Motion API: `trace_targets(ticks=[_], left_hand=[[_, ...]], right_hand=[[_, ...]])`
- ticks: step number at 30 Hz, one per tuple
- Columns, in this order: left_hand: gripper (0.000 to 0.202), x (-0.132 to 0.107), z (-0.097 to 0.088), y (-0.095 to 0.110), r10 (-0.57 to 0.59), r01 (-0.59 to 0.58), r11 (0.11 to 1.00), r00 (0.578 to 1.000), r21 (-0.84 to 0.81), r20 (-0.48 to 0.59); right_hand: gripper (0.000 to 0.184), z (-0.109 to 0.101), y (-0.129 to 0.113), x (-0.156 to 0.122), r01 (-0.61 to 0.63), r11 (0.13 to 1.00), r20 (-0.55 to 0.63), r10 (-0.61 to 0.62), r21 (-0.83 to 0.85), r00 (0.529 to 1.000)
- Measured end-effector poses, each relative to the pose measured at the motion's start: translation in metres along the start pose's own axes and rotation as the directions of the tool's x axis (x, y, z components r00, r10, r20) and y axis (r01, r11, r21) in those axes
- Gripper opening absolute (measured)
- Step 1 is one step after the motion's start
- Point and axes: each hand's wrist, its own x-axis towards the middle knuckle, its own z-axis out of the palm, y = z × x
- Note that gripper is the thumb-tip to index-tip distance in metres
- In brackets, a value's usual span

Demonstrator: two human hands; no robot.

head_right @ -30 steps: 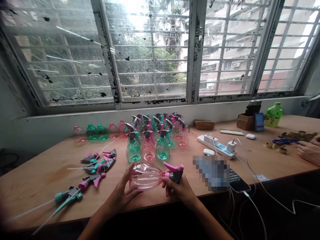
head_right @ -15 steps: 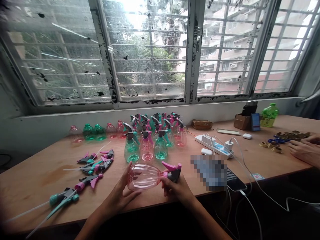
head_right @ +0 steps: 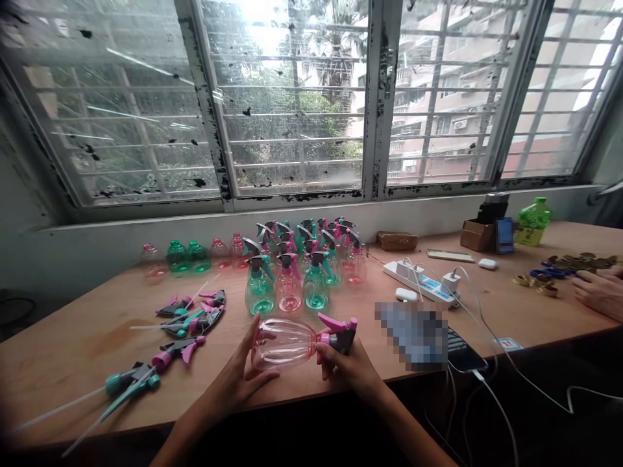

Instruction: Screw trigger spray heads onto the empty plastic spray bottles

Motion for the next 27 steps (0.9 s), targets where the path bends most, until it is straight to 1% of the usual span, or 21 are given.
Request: trace_targets(ticks=[2, 6, 11, 12, 15, 16, 18, 21, 27], left_hand=[[0.103, 0.000, -0.002, 0.004, 0.008, -0.009, 1.000, 1.000, 0.004, 0.012], [0.093, 0.002, -0.005, 0.011, 0.034, -0.035, 0.999, 0.998, 0.027, 0.046], [0.082, 0.002, -0.001, 0.008, 0.029, -0.029, 0.999, 0.999, 0.034, -0.016], [0.083, 0.002, -0.001, 0.007, 0.023, -0.023, 0.999, 1.000, 0.026, -0.014], [0.098, 0.001, -0.002, 0.005, 0.005, -0.005, 1.000, 1.000, 0.009, 0.019], [0.100, 0.001, -0.003, 0.005, -0.003, 0.003, 1.000, 1.000, 0.012, 0.023], [0.097, 0.001, -0.004, 0.006, -0.011, 0.011, 0.999, 1.000, 0.032, 0.020], [0.095, 0.002, -0.005, 0.006, 0.006, -0.007, 0.999, 1.000, 0.050, 0.019], [0.092, 0.002, -0.001, 0.003, 0.006, -0.006, 1.000, 1.000, 0.000, -0.017]], right_hand=[[0.033, 0.001, -0.001, 0.000, -0.003, 1.000, -0.003, 0.003, 0.003, 1.000], [0.034, 0.001, -0.002, -0.002, -0.011, 1.000, -0.015, 0.011, 0.000, 1.000], [0.034, 0.000, -0.002, -0.002, -0.026, 1.000, -0.027, 0.026, 0.003, 0.999], [0.033, 0.000, -0.002, -0.002, -0.026, 1.000, -0.027, 0.026, 0.006, 0.999], [0.033, 0.001, -0.002, -0.001, -0.021, 1.000, -0.025, 0.021, 0.011, 0.999], [0.033, 0.001, -0.003, -0.001, -0.016, 1.000, -0.022, 0.016, 0.012, 1.000], [0.034, 0.001, -0.003, -0.001, -0.005, 1.000, -0.013, 0.005, 0.017, 1.000], [0.034, 0.001, -0.005, -0.001, -0.006, 1.000, -0.018, 0.006, 0.024, 1.000], [0.034, 0.001, -0.005, 0.000, -0.003, 0.999, -0.010, 0.003, 0.043, 1.000]])
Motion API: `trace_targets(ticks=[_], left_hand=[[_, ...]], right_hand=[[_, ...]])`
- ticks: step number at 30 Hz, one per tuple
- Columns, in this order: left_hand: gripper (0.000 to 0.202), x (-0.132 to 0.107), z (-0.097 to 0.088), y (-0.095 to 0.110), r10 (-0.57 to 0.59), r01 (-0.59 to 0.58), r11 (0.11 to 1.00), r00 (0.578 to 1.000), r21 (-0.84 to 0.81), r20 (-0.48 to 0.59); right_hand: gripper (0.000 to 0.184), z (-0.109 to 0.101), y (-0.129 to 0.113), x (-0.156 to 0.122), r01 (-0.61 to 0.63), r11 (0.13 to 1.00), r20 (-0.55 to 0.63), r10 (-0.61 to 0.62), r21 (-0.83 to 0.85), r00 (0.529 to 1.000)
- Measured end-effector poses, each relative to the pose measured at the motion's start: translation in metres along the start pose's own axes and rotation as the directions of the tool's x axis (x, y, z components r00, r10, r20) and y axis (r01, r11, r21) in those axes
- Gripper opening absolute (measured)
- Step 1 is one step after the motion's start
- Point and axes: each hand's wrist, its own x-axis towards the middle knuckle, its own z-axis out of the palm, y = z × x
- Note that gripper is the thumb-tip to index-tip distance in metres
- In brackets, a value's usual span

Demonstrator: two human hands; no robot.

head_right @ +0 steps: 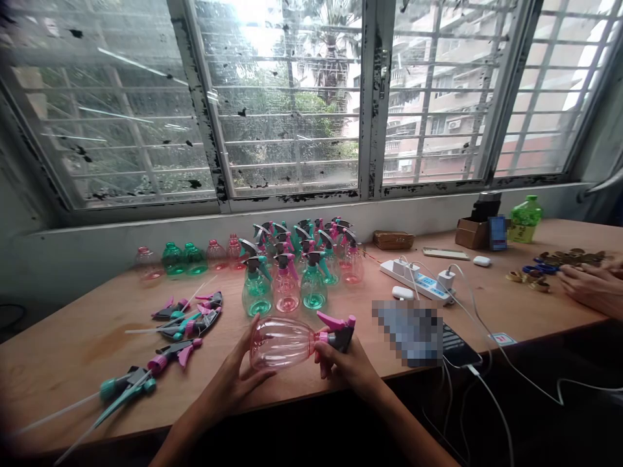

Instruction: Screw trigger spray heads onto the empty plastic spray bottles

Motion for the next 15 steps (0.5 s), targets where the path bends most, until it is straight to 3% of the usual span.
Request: trace_targets(ticks=[5, 15], left_hand=[[0.100, -0.0008, -0.0016, 0.0019, 0.016, -0.015, 1.000, 1.000, -0.022, 0.024], [0.085, 0.0004, 0.0007, 0.0011, 0.056, -0.055, 0.998, 0.998, 0.038, -0.030]], right_hand=[[0.030, -0.0013, 0.0050, 0.0001, 0.021, 0.998, 0.020, -0.020, -0.056, 1.000], [0.038, 0.0012, 0.0004, 0.0000, 0.002, 0.998, -0.038, -0.004, -0.059, 0.999]])
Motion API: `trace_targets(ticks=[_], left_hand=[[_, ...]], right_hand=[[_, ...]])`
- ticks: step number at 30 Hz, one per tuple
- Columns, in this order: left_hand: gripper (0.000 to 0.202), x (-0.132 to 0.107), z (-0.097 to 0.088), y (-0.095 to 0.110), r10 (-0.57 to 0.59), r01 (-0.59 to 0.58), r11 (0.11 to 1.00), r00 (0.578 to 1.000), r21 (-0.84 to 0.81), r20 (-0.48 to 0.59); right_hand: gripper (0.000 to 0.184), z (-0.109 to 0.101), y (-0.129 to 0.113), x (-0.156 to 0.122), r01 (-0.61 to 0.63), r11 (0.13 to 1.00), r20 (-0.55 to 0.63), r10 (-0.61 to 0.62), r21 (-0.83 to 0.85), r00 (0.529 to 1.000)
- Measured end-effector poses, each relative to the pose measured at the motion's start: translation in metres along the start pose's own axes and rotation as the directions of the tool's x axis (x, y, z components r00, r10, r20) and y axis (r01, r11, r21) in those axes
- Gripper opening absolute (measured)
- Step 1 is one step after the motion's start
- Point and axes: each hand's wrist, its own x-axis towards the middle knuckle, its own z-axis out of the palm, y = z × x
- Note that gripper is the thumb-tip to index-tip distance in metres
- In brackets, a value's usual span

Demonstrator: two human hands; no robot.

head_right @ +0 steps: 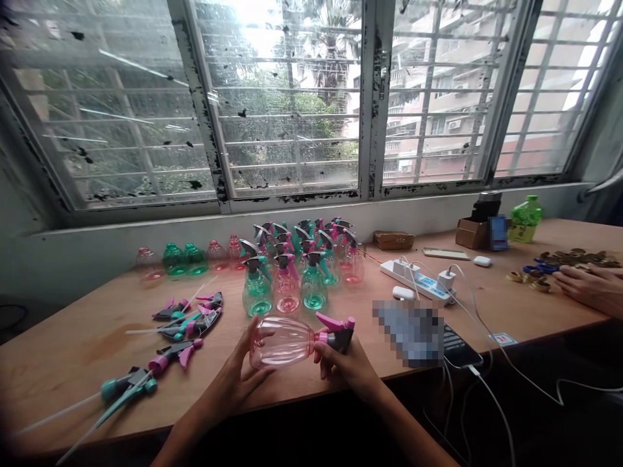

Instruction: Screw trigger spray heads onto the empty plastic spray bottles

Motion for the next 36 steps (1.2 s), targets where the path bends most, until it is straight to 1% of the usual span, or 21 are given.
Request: trace_targets(ticks=[4, 6, 8, 11, 15, 21, 24, 27, 29, 33, 36], left_hand=[[0.098, 0.000, -0.002, 0.007, 0.001, -0.001, 1.000, 1.000, -0.011, 0.025], [0.101, 0.000, -0.004, 0.011, -0.004, 0.005, 1.000, 0.999, -0.019, 0.049], [0.099, 0.001, -0.005, 0.012, -0.008, 0.008, 1.000, 0.999, -0.005, 0.053], [0.097, 0.001, -0.003, 0.008, 0.005, -0.005, 1.000, 0.999, 0.025, 0.033], [0.091, 0.001, 0.000, 0.003, -0.005, 0.006, 1.000, 1.000, -0.013, 0.026], [0.100, 0.000, -0.002, 0.010, -0.028, 0.035, 0.995, 0.996, -0.091, 0.081], [0.096, 0.001, -0.002, 0.011, -0.021, 0.026, 0.997, 0.998, -0.072, 0.067], [0.092, 0.001, 0.000, 0.007, 0.000, 0.002, 0.998, 0.999, -0.061, 0.036], [0.089, 0.000, 0.002, 0.004, 0.001, 0.002, 0.997, 0.999, -0.082, 0.032], [0.095, -0.001, -0.001, 0.005, -0.036, 0.049, 0.990, 0.995, -0.136, 0.094], [0.098, -0.001, -0.003, 0.009, -0.031, 0.044, 0.991, 0.994, -0.123, 0.106]], right_hand=[[0.034, -0.001, 0.003, 0.001, 0.003, 1.000, 0.032, -0.002, -0.020, 0.999], [0.033, -0.002, 0.004, 0.001, 0.006, 1.000, 0.056, -0.004, -0.030, 0.998], [0.031, -0.002, 0.002, 0.001, 0.008, 0.999, 0.060, -0.006, -0.033, 0.998], [0.030, -0.001, -0.002, 0.000, 0.004, 0.999, 0.055, -0.002, -0.034, 0.998], [0.036, 0.002, -0.008, -0.001, -0.017, 1.000, 0.055, 0.018, -0.013, 0.998], [0.036, 0.002, -0.003, -0.001, -0.022, 1.000, 0.046, 0.023, -0.019, 0.999], [0.038, 0.002, -0.005, -0.001, -0.025, 1.000, 0.040, 0.026, -0.018, 0.999], [0.037, 0.002, -0.010, -0.002, -0.030, 0.999, 0.058, 0.032, -0.040, 0.998], [0.035, 0.002, -0.012, -0.002, -0.029, 0.998, 0.069, 0.032, -0.052, 0.997], [0.034, 0.002, -0.007, -0.002, -0.022, 0.999, 0.050, 0.024, -0.036, 0.998], [0.035, 0.001, 0.000, -0.001, -0.022, 1.000, 0.039, 0.022, -0.010, 0.999]])
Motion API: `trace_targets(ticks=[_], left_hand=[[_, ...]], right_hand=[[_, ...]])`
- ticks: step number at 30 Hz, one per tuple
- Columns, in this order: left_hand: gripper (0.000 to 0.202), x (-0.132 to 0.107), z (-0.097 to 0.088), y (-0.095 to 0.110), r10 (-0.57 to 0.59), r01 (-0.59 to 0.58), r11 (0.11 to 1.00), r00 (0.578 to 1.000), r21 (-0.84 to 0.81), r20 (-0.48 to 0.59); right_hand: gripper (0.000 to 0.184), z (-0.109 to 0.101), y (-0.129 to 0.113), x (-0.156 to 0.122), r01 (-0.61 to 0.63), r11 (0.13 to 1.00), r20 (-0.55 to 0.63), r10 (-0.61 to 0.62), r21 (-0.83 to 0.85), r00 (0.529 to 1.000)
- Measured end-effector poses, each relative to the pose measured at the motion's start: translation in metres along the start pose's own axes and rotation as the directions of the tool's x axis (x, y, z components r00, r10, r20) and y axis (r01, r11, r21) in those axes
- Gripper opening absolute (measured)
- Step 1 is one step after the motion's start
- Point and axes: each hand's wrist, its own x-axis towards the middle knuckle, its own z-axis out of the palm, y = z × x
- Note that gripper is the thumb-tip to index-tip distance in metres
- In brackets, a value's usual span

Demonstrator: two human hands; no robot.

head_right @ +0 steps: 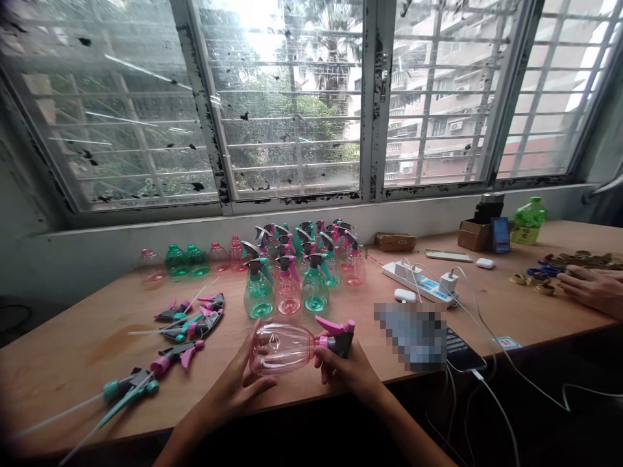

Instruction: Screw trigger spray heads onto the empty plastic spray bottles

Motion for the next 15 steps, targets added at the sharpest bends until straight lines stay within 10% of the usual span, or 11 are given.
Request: trace_targets(ticks=[15], left_hand=[[0.103, -0.0017, 0.0007, -0.0059, -0.058, 0.066, 0.988, 0.997, -0.138, 0.055]], right_hand=[[0.034, -0.0012, 0.0023, 0.0004, 0.009, 1.000, 0.023, -0.008, -0.018, 1.000]])
